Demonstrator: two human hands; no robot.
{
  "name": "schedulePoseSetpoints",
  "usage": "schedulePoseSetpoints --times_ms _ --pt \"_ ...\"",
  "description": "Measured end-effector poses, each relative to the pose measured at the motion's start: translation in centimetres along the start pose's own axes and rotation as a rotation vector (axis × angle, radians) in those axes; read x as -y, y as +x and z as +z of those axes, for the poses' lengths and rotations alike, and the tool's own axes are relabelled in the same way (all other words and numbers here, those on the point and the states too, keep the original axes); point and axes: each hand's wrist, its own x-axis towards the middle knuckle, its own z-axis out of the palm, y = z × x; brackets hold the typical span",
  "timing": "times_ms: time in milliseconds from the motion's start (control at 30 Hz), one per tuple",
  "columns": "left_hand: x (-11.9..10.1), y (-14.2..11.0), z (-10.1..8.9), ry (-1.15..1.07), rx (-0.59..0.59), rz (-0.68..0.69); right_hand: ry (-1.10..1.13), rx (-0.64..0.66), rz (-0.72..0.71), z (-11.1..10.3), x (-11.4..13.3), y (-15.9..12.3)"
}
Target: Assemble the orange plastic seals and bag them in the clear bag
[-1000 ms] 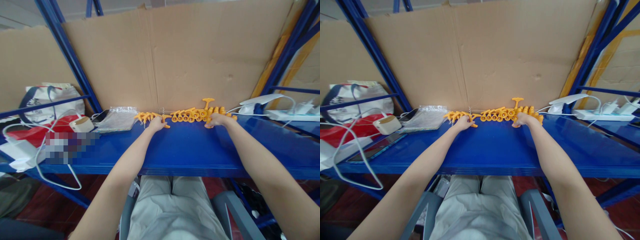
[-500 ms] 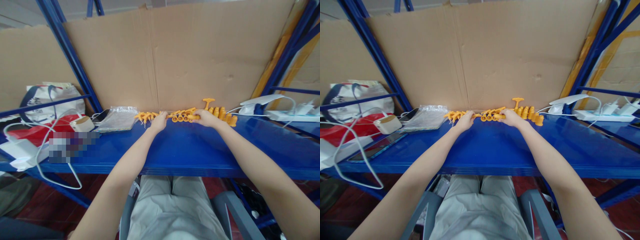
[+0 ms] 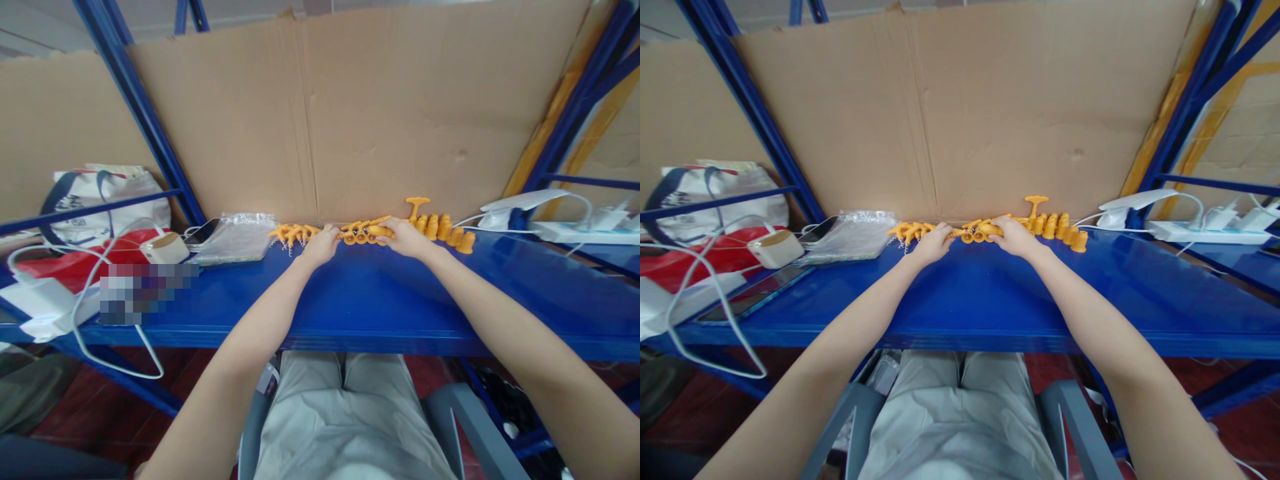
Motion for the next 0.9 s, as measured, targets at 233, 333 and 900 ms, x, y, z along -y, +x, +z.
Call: schedulePoseSetpoints --times_ms 233,333,900 --pt "0.3 0.1 0.1 -0.035 -0.033 0.015 -0.041 -0.041 0.029 0.0 -1.0 0.0" --pt "0.2 0.0 0.1 -0.048 -0.022 0.023 0.000 -0.015 -0.040 0.1 -0.7 -0.1" --pt "-0.9 -0.1 -0.3 -0.038 -0.004 0.173 0.159 0.067 -0.155 1.6 -0.1 -0.2"
